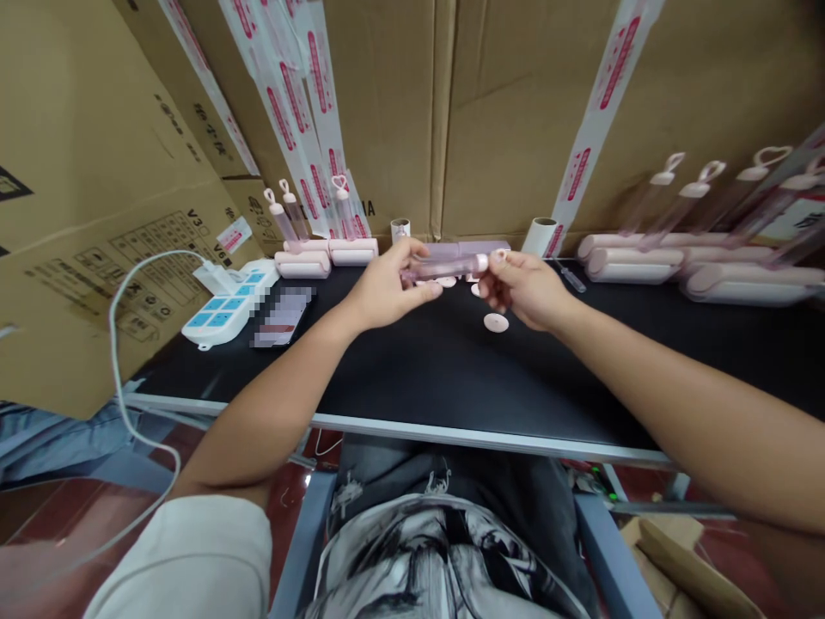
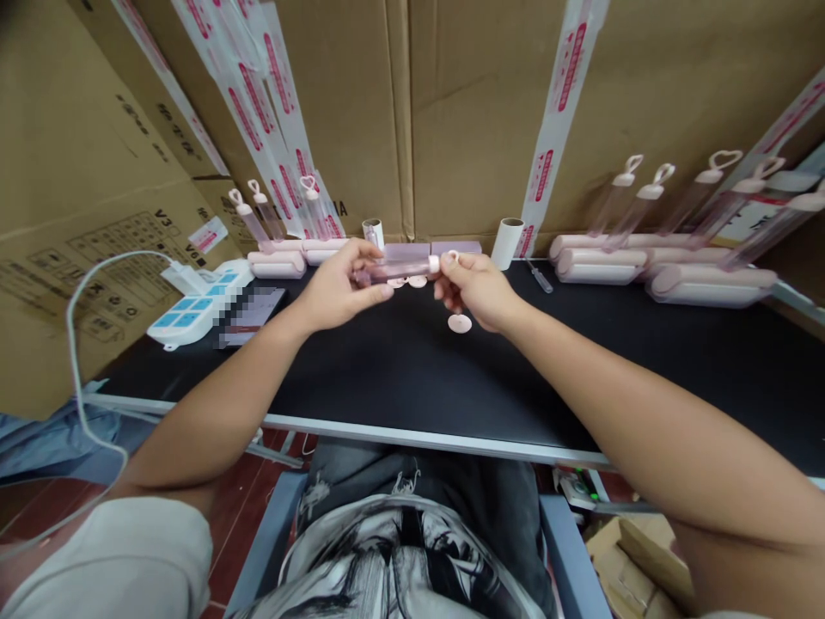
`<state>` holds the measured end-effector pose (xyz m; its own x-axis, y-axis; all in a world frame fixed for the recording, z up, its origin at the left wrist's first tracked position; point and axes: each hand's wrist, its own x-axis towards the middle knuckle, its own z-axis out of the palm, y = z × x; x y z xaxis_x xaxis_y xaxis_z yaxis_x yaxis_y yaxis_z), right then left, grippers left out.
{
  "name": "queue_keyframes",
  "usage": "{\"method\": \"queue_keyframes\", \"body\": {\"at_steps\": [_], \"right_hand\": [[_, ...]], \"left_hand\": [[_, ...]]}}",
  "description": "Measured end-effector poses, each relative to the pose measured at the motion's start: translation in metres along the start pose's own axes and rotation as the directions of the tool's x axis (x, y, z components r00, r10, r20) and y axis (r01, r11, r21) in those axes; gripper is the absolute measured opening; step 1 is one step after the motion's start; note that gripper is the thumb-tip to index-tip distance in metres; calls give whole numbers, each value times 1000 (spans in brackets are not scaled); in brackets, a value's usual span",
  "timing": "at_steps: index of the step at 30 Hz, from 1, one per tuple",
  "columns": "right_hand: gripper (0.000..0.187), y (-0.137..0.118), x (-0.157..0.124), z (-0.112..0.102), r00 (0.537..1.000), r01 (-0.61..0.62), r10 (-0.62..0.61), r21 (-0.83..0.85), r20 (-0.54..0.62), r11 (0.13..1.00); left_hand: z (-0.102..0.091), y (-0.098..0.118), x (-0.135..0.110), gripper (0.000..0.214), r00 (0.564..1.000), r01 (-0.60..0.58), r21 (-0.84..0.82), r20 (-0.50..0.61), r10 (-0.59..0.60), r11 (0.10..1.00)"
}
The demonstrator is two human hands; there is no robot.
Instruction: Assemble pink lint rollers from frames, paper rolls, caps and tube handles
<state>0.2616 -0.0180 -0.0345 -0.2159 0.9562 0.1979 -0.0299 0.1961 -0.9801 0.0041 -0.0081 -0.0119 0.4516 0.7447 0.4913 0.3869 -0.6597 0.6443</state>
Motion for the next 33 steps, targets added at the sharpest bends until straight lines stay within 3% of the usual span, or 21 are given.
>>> {"method": "queue_keyframes", "body": {"at_steps": [2,4,6,8,9,11,13,16,19,22,27,30,33], "right_hand": [[66,-3,2,-4,999,-49,48,60,11,997],[65,-5,3,-7,995,-93,92,30,34,995],[64,-5,5,-10,995,-97,98,-84,4,992],[60,-3,8,-17,997,-31,6,-315,-80,949],[55,-1,10,-21,991,13,-75,-468,-115,884],[40,4,13,-29,970,51,-208,-743,-121,667],[26,10,17,-34,970,27,-225,-882,-91,471],[22,17,20,-36,987,-15,-147,-940,-69,339],[23,17,22,-40,977,-66,-178,-962,-116,265],[25,13,26,-56,934,-148,-284,-958,-218,247],[40,18,38,-103,846,-160,-469,-960,-254,232],[48,28,43,-123,855,-120,-468,-963,-224,242],[51,36,45,-129,867,-176,-400,-934,-296,311]], "left_hand": [[0,-8,5,54,999,18,-261,-34,-28,965],[2,-12,8,58,997,28,-419,-51,-54,907],[3,-11,10,60,992,10,-490,-101,-69,872],[2,-7,11,59,980,-36,-527,-186,-74,849],[1,-6,11,59,971,-56,-538,-224,-79,841],[-2,-3,11,61,962,-59,-560,-253,-103,827],[-3,-3,10,59,974,19,-564,-177,-144,825],[-2,-6,6,51,988,150,-382,27,-151,912],[2,-9,0,36,980,97,-1,172,-95,995],[5,-8,-3,31,940,69,258,307,-150,964],[9,-1,-3,36,885,-33,447,428,-181,894],[12,-2,-3,34,872,-91,511,455,-179,855],[14,-7,-4,34,855,-125,537,484,-184,834]]}}
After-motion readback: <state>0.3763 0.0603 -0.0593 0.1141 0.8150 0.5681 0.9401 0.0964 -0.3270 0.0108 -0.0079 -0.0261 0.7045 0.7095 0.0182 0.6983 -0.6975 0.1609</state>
